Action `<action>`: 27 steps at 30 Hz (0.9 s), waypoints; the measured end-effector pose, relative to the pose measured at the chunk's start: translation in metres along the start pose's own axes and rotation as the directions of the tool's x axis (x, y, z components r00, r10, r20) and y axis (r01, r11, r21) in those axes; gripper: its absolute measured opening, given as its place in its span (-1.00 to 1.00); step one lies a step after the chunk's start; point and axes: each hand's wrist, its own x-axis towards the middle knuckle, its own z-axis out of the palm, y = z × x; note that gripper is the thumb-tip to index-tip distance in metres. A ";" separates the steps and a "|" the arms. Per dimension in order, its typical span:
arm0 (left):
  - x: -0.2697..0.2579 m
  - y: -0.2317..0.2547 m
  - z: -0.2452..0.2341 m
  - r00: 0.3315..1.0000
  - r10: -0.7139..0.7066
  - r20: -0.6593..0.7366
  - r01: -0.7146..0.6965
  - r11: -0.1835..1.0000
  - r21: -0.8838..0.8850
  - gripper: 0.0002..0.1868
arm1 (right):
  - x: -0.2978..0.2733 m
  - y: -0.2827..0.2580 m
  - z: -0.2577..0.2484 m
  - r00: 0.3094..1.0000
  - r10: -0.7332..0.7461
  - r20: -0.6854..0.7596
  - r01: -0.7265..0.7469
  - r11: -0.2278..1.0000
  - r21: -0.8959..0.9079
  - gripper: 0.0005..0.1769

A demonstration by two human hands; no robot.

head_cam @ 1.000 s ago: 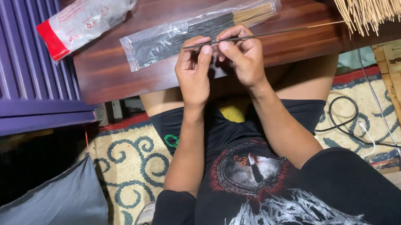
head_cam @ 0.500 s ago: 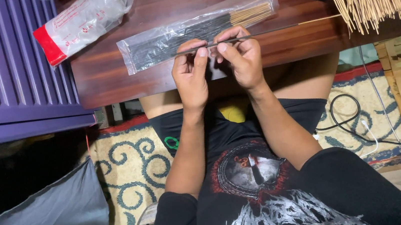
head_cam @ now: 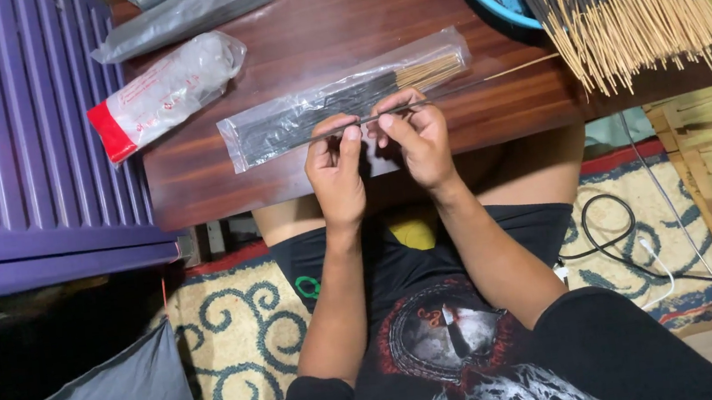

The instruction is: The person is manually packing bundles of incense sticks into clear plastic sleeves on a wooden table.

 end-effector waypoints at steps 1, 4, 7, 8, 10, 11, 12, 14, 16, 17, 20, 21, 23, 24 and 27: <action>-0.001 0.002 0.003 1.000 -0.008 0.026 0.008 1.000 -0.010 -0.82 | 0.001 0.000 0.001 1.000 -0.012 0.011 0.012 1.000 -0.019 -0.79; 0.001 0.012 0.008 0.998 0.003 0.055 -0.002 1.000 -0.021 -0.82 | 0.001 0.002 0.000 1.000 -0.018 0.022 0.019 0.999 -0.043 -0.82; 0.002 0.017 0.008 0.999 0.021 0.042 -0.020 1.000 -0.017 -0.85 | -0.001 0.000 0.001 0.999 -0.007 0.035 0.009 0.998 -0.059 -0.81; 0.002 0.018 0.008 0.999 0.015 0.028 -0.015 1.000 -0.012 -0.86 | -0.001 -0.002 0.002 0.999 0.001 0.042 0.002 0.997 -0.071 -0.79; 0.001 0.010 0.005 1.000 0.019 0.017 -0.019 1.000 -0.002 -0.86 | -0.003 -0.003 0.001 0.999 0.016 0.035 -0.014 0.998 -0.061 -0.76; 0.001 0.007 0.004 1.000 0.022 0.005 -0.022 1.000 0.009 -0.87 | -0.004 -0.004 0.001 0.999 0.032 0.027 -0.031 0.998 -0.051 -0.73; 0.001 0.006 0.003 1.000 0.023 0.005 -0.023 1.000 0.007 -0.87 | -0.003 -0.005 0.002 0.999 0.031 0.028 -0.029 0.998 -0.052 -0.73; 0.001 0.006 0.002 1.000 0.017 -0.004 -0.017 1.000 0.019 -0.87 | -0.002 -0.009 0.005 1.000 -0.011 0.022 0.012 0.998 -0.058 -0.76; 0.000 0.004 0.002 1.000 0.018 0.008 -0.019 1.000 0.009 -0.86 | -0.002 -0.006 0.003 1.000 -0.013 0.021 0.014 0.998 -0.053 -0.77; 0.000 0.003 0.001 1.000 0.018 0.017 -0.018 1.000 0.002 -0.85 | -0.002 -0.005 0.003 1.000 -0.012 0.020 0.013 0.999 -0.047 -0.78; -0.003 0.014 0.010 0.999 -0.003 0.048 0.003 1.000 -0.011 -0.81 | -0.002 -0.002 0.002 0.999 -0.028 0.035 0.032 0.993 -0.117 -0.81; -0.003 0.015 0.009 0.999 -0.001 0.050 0.002 1.000 -0.010 -0.81 | -0.003 -0.005 0.004 0.999 -0.030 0.034 0.033 0.993 -0.116 -0.81; -0.001 0.016 0.006 0.999 0.019 0.044 -0.019 1.000 0.008 -0.86 | -0.001 -0.010 0.007 0.998 -0.019 0.060 0.026 0.991 -0.129 -0.82; -0.002 0.013 0.006 0.999 0.019 0.044 -0.019 1.000 0.008 -0.86 | -0.003 -0.010 0.007 0.998 -0.018 0.060 0.026 0.991 -0.129 -0.82; -0.004 0.006 0.003 1.000 0.022 0.018 -0.023 1.000 0.011 -0.86 | -0.006 -0.009 0.004 0.999 0.022 0.029 -0.020 0.998 -0.067 -0.74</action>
